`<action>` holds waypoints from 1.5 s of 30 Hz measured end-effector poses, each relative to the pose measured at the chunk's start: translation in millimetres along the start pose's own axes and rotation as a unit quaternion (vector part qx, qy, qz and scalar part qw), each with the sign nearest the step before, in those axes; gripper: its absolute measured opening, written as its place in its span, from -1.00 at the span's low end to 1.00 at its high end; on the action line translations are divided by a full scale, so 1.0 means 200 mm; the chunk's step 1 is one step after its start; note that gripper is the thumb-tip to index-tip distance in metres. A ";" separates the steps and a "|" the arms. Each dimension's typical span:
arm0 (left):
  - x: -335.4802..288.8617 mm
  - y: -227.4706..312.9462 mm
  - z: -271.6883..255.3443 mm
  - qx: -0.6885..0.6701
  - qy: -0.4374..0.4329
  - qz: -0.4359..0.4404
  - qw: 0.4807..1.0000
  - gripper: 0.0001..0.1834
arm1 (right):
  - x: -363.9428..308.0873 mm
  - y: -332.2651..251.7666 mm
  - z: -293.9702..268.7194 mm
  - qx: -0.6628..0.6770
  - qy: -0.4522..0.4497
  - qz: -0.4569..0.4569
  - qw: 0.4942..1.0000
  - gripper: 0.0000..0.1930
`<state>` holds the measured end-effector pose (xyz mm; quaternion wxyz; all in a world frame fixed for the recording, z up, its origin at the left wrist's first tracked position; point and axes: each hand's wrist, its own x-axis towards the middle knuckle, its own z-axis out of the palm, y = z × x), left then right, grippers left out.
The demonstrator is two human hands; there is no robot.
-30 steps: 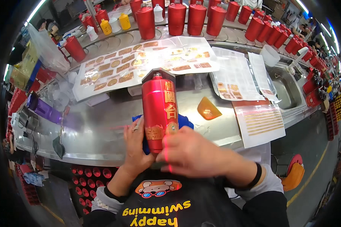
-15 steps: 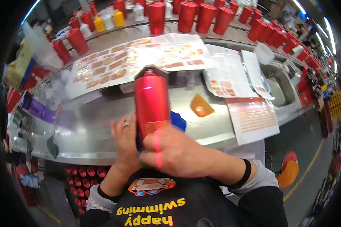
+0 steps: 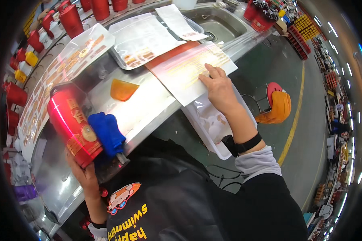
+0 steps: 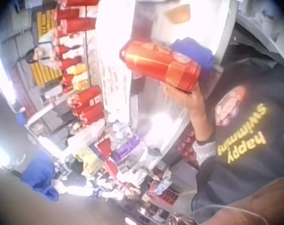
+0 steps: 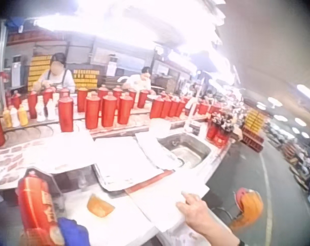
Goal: The person wipes a red bottle with a cloth, peels a label from a sheet, and presses it onto the bottle. They smooth the label with a scraper and a cloth before placing the bottle on a tray and repeating the process.
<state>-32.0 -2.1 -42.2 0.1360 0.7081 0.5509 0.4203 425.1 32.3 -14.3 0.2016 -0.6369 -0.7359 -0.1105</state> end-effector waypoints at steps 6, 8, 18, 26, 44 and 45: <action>-0.03 0.01 -0.02 -0.002 -0.001 -0.019 1.000 -0.14 | -0.01 -0.01 -0.02 0.036 0.001 -0.033 0.999 -0.71; -0.02 0.02 -0.02 0.002 -0.001 -0.025 1.000 -0.15 | 0.01 0.02 -0.04 0.023 0.050 -0.024 0.998 -0.73; 0.01 0.04 -0.05 -0.022 0.007 -0.049 0.999 -0.10 | 0.08 -0.05 -0.01 0.107 -0.004 -0.027 0.994 -0.88; 0.09 0.19 -0.09 0.194 0.012 0.050 0.980 0.04 | 0.17 -0.39 -0.21 0.232 -0.078 -0.040 0.969 -0.90; 0.04 0.21 -0.08 0.040 0.019 0.009 0.999 -0.09 | 0.39 -1.15 -0.23 0.374 -0.145 -0.297 0.866 -0.82; 0.03 0.24 -0.09 0.050 0.043 0.013 0.998 -0.13 | 0.38 -1.14 -0.23 0.373 -0.147 -0.296 0.867 -0.83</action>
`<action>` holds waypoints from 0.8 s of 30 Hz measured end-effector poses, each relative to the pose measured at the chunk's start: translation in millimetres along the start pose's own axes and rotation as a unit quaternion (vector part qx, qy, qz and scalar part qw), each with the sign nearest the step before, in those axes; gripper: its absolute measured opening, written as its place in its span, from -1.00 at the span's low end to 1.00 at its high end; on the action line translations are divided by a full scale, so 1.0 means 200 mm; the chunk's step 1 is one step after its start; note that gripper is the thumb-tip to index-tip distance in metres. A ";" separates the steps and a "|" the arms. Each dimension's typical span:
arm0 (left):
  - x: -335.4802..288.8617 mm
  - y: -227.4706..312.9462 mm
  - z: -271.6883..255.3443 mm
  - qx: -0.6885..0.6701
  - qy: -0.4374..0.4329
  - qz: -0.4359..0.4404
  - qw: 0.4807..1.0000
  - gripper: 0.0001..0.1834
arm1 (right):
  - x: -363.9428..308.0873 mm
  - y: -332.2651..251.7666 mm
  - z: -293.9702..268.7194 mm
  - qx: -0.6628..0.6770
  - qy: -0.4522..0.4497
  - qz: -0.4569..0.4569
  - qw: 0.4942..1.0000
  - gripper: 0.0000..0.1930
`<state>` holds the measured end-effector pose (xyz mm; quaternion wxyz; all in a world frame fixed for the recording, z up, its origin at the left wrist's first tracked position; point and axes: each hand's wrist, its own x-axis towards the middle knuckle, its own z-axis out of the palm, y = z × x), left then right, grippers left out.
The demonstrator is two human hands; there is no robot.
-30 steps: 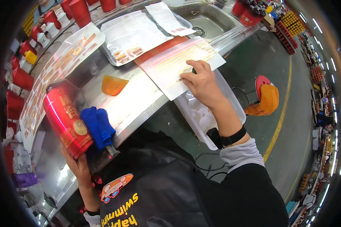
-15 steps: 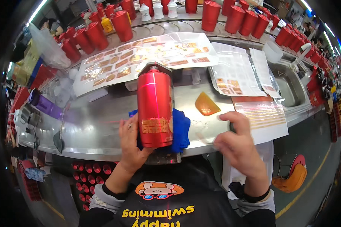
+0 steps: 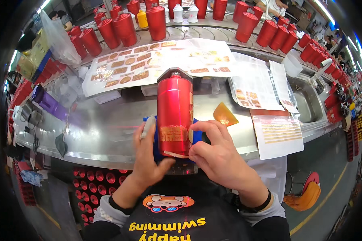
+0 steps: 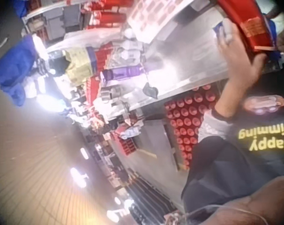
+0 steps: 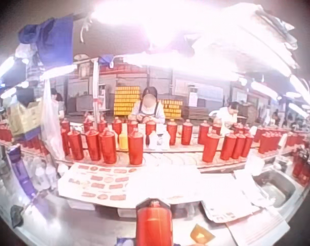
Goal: The person wipes a red bottle with a cloth, peels a label from a sheet, and presses it onto the bottle. They smooth the label with a scraper and a cloth before placing the bottle on a tray and repeating the process.
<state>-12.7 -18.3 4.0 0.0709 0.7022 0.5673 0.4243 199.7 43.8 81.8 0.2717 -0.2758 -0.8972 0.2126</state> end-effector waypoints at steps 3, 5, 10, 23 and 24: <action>-0.02 0.14 -0.02 0.140 -0.012 0.135 0.981 -0.25 | -0.02 0.01 0.00 0.005 -0.002 0.009 1.000 -0.83; -0.02 0.13 0.02 0.158 -0.002 0.126 0.979 -0.34 | -0.02 0.01 -0.01 0.010 -0.004 0.010 1.000 -0.84; -0.06 0.08 0.01 0.109 0.050 0.085 0.989 -0.32 | -0.02 0.00 -0.01 0.020 -0.022 0.017 0.999 -0.84; -0.01 0.02 0.02 -0.153 0.013 -0.087 0.984 -0.34 | 0.01 -0.01 0.00 0.047 -0.025 0.011 0.998 -0.83; -0.01 0.01 0.03 -0.194 0.021 -0.103 0.975 -0.34 | 0.01 0.01 0.01 0.052 -0.023 0.024 0.998 -0.85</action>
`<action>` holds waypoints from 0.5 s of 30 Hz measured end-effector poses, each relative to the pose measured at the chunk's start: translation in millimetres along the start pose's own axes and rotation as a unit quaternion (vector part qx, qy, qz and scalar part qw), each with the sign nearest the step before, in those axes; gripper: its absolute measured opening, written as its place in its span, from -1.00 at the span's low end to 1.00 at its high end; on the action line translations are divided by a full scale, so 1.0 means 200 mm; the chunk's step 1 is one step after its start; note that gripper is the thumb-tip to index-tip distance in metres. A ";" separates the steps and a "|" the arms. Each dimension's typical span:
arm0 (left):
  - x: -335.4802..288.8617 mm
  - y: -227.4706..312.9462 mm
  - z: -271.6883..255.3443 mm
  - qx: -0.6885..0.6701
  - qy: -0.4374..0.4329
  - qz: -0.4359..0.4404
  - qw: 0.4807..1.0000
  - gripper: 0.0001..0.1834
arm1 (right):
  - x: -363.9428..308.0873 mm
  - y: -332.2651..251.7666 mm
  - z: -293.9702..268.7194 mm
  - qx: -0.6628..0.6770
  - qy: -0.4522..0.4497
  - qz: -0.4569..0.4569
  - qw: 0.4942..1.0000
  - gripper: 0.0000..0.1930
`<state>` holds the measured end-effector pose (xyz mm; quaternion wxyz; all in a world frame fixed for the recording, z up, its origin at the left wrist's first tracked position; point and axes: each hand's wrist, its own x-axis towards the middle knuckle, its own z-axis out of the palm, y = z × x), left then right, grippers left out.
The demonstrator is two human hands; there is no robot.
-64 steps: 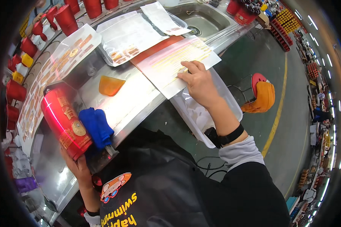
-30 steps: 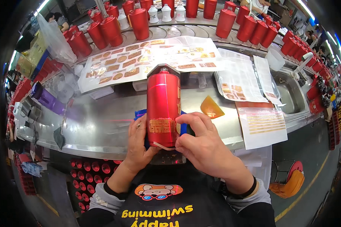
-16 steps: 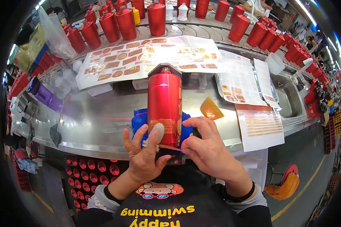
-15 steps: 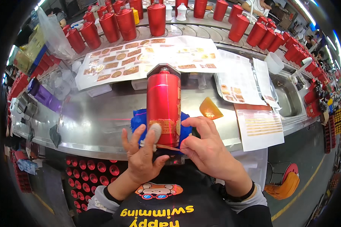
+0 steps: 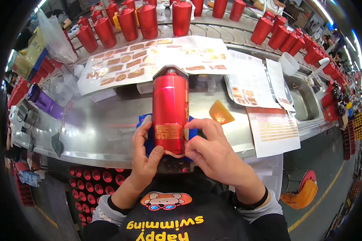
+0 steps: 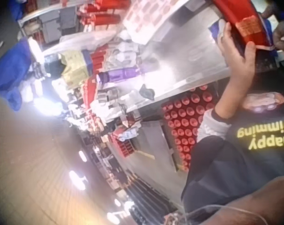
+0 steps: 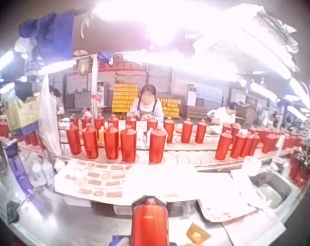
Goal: The person wipes a red bottle with a cloth, peels a label from a sheet, and presses it onto the bottle. They smooth the label with a scraper and a cloth before placing the bottle on a tray and repeating the process.
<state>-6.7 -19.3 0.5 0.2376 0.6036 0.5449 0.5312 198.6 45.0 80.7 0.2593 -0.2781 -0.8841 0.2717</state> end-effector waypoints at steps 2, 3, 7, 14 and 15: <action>-0.01 -0.03 0.00 -0.067 0.003 -0.021 0.998 -0.34 | -0.02 0.03 0.02 0.007 -0.001 0.017 1.000 -0.86; -0.02 -0.04 0.00 -0.068 0.002 -0.025 0.997 -0.34 | -0.02 0.05 0.03 0.009 -0.001 0.023 1.000 -0.87; -0.01 -0.07 0.01 -0.155 -0.003 -0.039 0.987 -0.32 | -0.03 0.08 0.05 0.020 -0.005 0.036 0.999 -0.89; 0.01 -0.02 0.01 -0.064 -0.015 -0.026 0.998 -0.26 | -0.04 0.09 0.05 0.027 -0.010 0.043 0.999 -0.90; 0.01 -0.02 0.01 -0.064 -0.016 -0.027 0.997 -0.26 | -0.04 0.10 0.05 0.032 -0.010 0.048 0.998 -0.90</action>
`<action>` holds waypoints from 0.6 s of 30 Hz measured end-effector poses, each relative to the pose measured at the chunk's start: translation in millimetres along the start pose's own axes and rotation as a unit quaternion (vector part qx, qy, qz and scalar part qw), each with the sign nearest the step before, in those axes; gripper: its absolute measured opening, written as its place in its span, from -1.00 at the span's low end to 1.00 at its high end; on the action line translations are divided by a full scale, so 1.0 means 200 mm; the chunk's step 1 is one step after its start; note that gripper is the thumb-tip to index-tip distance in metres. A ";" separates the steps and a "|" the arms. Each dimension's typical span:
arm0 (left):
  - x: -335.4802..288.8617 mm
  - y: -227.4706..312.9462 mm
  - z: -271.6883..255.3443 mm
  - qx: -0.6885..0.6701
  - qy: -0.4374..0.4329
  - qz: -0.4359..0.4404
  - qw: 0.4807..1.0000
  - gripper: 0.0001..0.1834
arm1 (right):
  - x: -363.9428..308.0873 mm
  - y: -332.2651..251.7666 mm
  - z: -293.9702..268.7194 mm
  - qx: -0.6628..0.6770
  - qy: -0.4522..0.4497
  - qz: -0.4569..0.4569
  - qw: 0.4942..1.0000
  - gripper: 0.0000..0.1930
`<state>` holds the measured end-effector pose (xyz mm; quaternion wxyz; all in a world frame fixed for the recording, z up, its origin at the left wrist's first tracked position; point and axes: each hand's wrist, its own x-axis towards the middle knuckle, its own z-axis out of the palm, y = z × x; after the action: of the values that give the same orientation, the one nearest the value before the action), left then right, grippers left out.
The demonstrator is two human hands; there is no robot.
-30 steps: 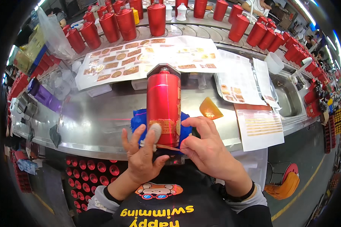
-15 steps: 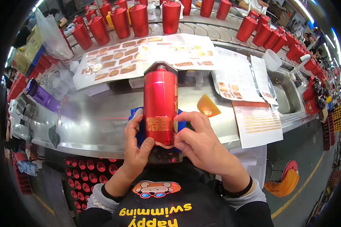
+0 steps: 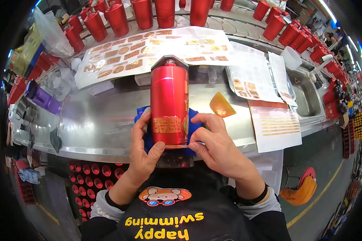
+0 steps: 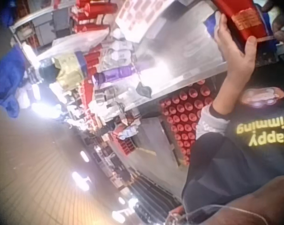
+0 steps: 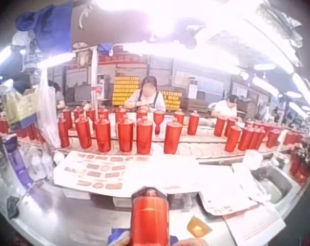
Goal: The person wipes a red bottle with a cloth, peels a label from a sheet, and presses it onto the bottle. They smooth the label with a scraper and a cloth before placing the bottle on a tray and repeating the process.
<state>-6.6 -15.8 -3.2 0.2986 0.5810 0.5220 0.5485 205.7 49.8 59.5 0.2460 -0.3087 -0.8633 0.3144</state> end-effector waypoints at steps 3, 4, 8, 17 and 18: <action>0.00 0.00 0.00 -0.021 -0.006 0.001 1.000 -0.25 | -0.01 0.02 0.00 0.001 -0.001 0.006 1.000 -0.90; -0.01 0.00 -0.01 -0.017 -0.010 0.004 1.000 -0.25 | -0.01 0.03 0.01 -0.001 -0.004 0.005 1.000 -0.89; -0.02 -0.02 -0.01 -0.052 -0.012 -0.011 0.999 -0.24 | 0.00 0.00 0.00 0.008 -0.001 0.004 1.000 -0.90; 0.01 -0.01 -0.07 0.282 -0.030 0.138 0.949 -0.13 | 0.00 -0.03 -0.02 0.050 -0.014 0.001 0.999 -0.90; 0.00 -0.03 -0.06 0.283 -0.029 0.138 0.949 -0.13 | 0.00 -0.03 -0.02 0.050 -0.015 0.001 0.999 -0.90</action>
<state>-19.9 -16.9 -5.4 0.0581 0.7240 0.5613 0.3967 206.0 48.3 66.4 0.2477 -0.2920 -0.8500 0.3618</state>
